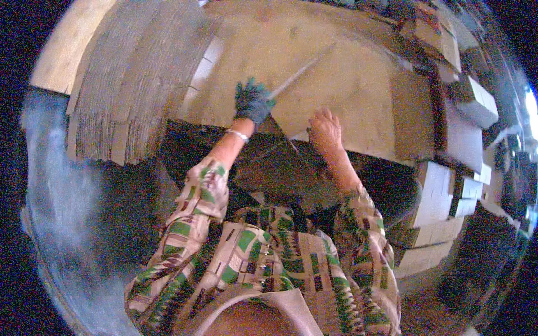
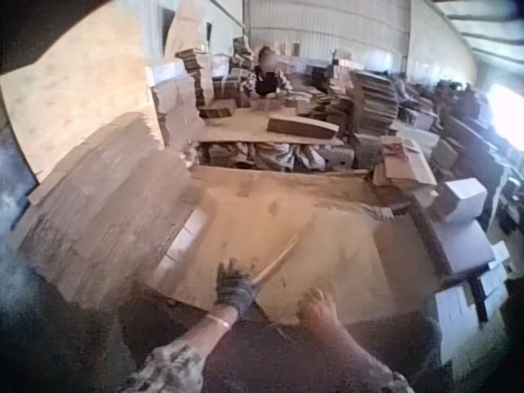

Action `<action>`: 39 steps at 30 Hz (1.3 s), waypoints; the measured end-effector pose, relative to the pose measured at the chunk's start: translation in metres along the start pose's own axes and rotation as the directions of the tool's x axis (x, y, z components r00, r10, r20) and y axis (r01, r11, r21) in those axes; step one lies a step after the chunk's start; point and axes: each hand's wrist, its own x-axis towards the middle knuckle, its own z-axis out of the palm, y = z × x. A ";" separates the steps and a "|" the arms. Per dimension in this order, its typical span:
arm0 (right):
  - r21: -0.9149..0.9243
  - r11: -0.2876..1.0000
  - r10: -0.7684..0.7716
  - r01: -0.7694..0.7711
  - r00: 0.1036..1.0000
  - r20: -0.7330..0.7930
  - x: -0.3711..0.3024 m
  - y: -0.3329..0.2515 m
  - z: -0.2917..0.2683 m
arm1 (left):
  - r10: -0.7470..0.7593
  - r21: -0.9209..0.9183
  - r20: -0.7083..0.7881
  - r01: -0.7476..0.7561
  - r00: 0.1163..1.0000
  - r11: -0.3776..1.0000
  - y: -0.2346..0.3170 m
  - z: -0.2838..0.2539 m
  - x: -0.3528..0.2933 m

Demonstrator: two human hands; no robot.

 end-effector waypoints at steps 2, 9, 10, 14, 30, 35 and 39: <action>0.118 0.992 -0.027 0.033 0.998 -0.048 -0.002 -0.016 0.002 | -0.036 0.049 0.100 0.031 0.994 0.998 -0.012 0.023 0.008; 0.431 0.879 -0.152 0.201 0.977 -0.147 0.008 -0.060 0.006 | -0.047 -0.040 0.062 0.050 0.997 0.998 -0.033 0.034 0.004; 0.414 0.905 0.031 -0.099 0.985 0.170 0.004 -0.058 -0.001 | -0.055 -0.061 0.014 0.056 0.998 0.997 -0.035 0.040 -0.007; 0.151 0.977 0.180 -0.152 0.963 -0.200 0.008 0.051 -0.012 | -0.152 -0.186 -0.059 0.139 0.987 0.973 -0.027 0.056 -0.007; -0.059 0.864 0.500 -0.501 0.866 -0.033 -0.043 0.149 0.025 | -0.321 -0.372 -0.286 0.204 0.903 0.906 0.021 0.019 0.021; 0.000 0.888 0.460 -0.460 0.886 -0.054 -0.035 0.147 0.023 | -0.381 -0.371 -0.396 0.233 0.836 0.899 0.020 0.036 0.040; 0.044 0.839 0.544 -0.543 0.835 -0.081 -0.077 0.168 0.029 | -0.218 -0.418 -0.182 0.125 0.959 0.900 0.022 -0.058 0.001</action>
